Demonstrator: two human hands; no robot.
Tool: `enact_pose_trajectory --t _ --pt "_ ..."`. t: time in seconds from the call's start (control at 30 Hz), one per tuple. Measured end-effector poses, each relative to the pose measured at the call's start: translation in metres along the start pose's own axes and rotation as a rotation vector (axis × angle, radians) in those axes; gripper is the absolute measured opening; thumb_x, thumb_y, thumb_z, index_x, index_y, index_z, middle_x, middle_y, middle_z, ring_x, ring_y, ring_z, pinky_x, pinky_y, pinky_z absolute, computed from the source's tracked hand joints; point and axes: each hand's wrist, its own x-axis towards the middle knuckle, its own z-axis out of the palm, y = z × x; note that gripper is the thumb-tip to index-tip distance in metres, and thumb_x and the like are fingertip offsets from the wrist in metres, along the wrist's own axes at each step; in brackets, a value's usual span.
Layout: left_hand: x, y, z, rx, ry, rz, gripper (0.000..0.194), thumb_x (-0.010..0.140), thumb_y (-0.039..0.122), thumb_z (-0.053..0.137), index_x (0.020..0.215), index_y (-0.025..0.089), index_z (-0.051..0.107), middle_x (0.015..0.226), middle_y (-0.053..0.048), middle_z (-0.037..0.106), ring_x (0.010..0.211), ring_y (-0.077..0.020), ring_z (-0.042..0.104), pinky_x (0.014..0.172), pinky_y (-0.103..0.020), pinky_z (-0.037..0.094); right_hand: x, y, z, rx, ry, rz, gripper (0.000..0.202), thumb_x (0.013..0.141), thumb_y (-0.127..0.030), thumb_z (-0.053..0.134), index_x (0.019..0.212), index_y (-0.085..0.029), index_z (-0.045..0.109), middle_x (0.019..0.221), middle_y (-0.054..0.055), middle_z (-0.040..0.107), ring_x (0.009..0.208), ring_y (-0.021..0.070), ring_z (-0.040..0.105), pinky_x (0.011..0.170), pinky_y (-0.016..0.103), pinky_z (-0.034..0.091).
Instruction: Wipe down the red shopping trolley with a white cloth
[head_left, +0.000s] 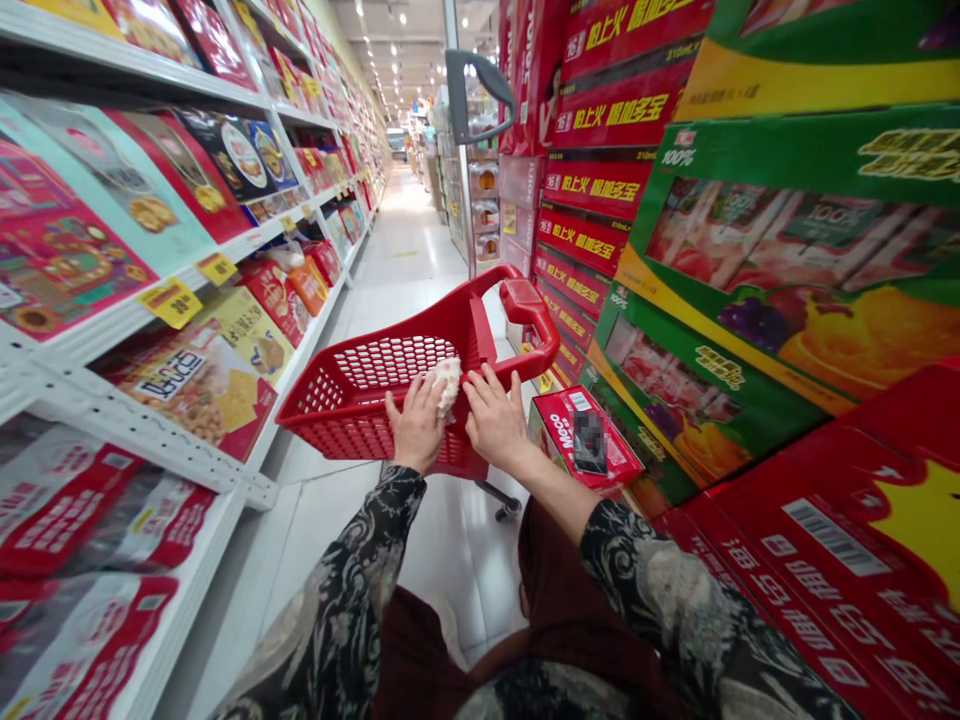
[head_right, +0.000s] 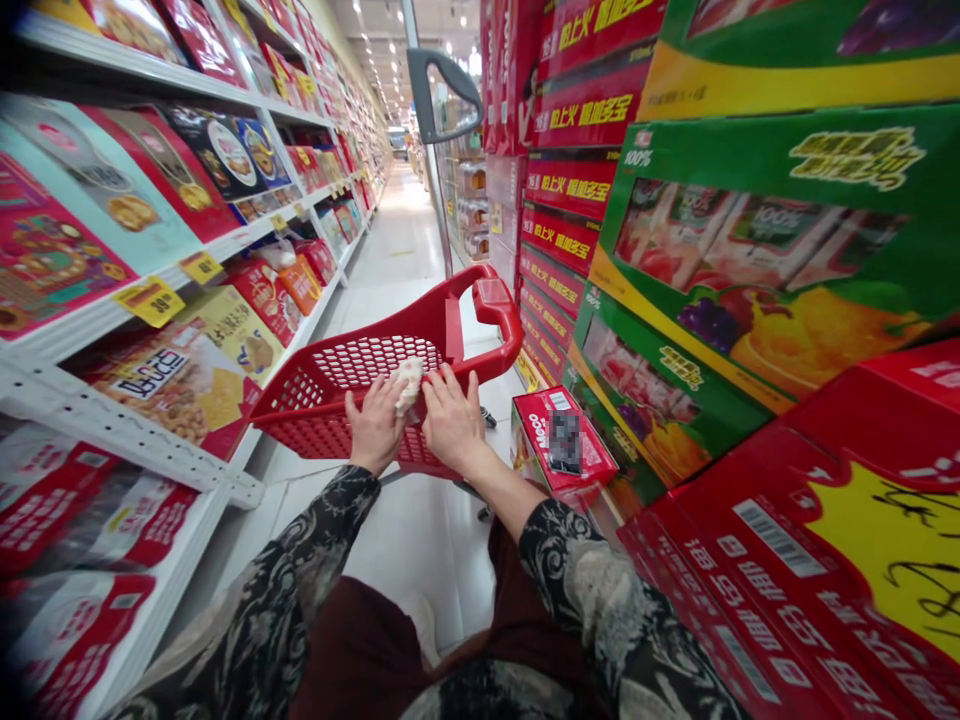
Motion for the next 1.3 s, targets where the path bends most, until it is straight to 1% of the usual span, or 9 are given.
enact_pose_trajectory --t 0.17,0.23,0.5,0.7,0.9,1.0,1.17,1.23,1.3 --pt "-0.012 -0.032 0.006 0.031 0.020 -0.160 0.046 0.084 0.027 0.036 0.129 0.025 0.041 0.135 -0.007 0.044 0.128 -0.0245 0.033 0.105 -0.057 0.005 0.000 0.009 -0.004 0.007 0.028 0.014 0.046 0.078 -0.016 0.044 0.124 -0.010 0.049 0.135 0.011 0.042 0.132 0.0247 0.021 0.107 0.053 0.000" --pt "-0.013 -0.036 0.007 0.031 0.033 -0.207 0.045 0.083 0.028 0.037 0.128 0.024 0.042 0.134 -0.008 0.046 0.127 -0.0259 0.034 0.104 -0.058 0.006 0.001 0.009 -0.003 0.013 0.036 0.011 0.046 0.078 -0.016 0.044 0.123 -0.010 0.049 0.135 0.011 0.042 0.132 0.0248 0.022 0.107 0.053 -0.001" --pt "0.010 0.017 0.000 -0.049 0.019 0.018 0.044 0.084 0.028 0.038 0.128 0.025 0.043 0.136 -0.006 0.043 0.129 -0.0232 0.032 0.107 -0.054 0.006 0.004 0.007 -0.002 0.033 0.049 0.025 0.046 0.079 -0.016 0.043 0.124 -0.010 0.048 0.135 0.011 0.043 0.132 0.0244 0.023 0.108 0.052 0.000" --pt "0.010 0.008 0.006 -0.134 0.031 -0.090 0.045 0.081 0.025 0.043 0.126 0.024 0.045 0.130 -0.008 0.050 0.124 -0.0256 0.038 0.105 -0.055 0.015 0.005 0.006 -0.007 0.092 0.067 0.019 0.046 0.080 -0.016 0.043 0.125 -0.010 0.047 0.135 0.011 0.042 0.131 0.0245 0.025 0.108 0.050 0.008" --pt "0.012 0.026 -0.002 -0.488 0.172 -0.229 0.045 0.079 0.024 0.046 0.124 0.022 0.046 0.121 -0.007 0.057 0.107 -0.0187 0.055 0.091 -0.033 0.043 0.013 -0.009 -0.003 0.365 0.061 0.040 0.045 0.083 -0.020 0.043 0.126 -0.010 0.046 0.132 0.014 0.045 0.124 0.0216 0.038 0.104 0.037 0.030" --pt "0.014 0.042 -0.015 -0.608 0.231 -0.256 0.047 0.079 0.028 0.050 0.125 0.023 0.044 0.124 -0.006 0.055 0.109 -0.0179 0.054 0.093 -0.032 0.043 0.018 -0.016 -0.005 0.594 0.142 0.112 0.045 0.081 -0.023 0.046 0.125 -0.013 0.046 0.130 0.011 0.047 0.123 0.0194 0.040 0.103 0.033 0.033" --pt "0.012 0.054 -0.028 -0.816 0.186 -0.071 0.049 0.075 0.025 0.054 0.123 0.020 0.047 0.136 -0.006 0.043 0.127 -0.0188 0.036 0.109 -0.034 0.025 0.024 -0.014 -0.007 0.855 0.362 0.337 0.032 0.076 -0.022 0.052 0.107 -0.015 0.055 0.110 0.007 0.060 0.103 0.0169 0.056 0.093 0.030 0.043" --pt "0.013 0.056 -0.028 -0.990 0.135 -0.135 0.050 0.073 0.025 0.054 0.122 0.020 0.047 0.135 -0.007 0.043 0.126 -0.0201 0.038 0.107 -0.036 0.029 0.025 -0.011 -0.004 0.865 0.403 0.406 0.027 0.075 -0.018 0.049 0.101 -0.015 0.056 0.107 0.007 0.061 0.099 0.0163 0.057 0.090 0.029 0.045" --pt "0.015 0.056 -0.026 -1.227 0.075 -0.308 0.049 0.075 0.029 0.052 0.122 0.019 0.045 0.130 -0.009 0.049 0.117 -0.0208 0.048 0.100 -0.037 0.038 0.025 -0.008 -0.002 0.839 0.404 0.443 0.028 0.076 -0.016 0.044 0.101 -0.014 0.055 0.106 0.008 0.062 0.097 0.0157 0.058 0.087 0.028 0.046"
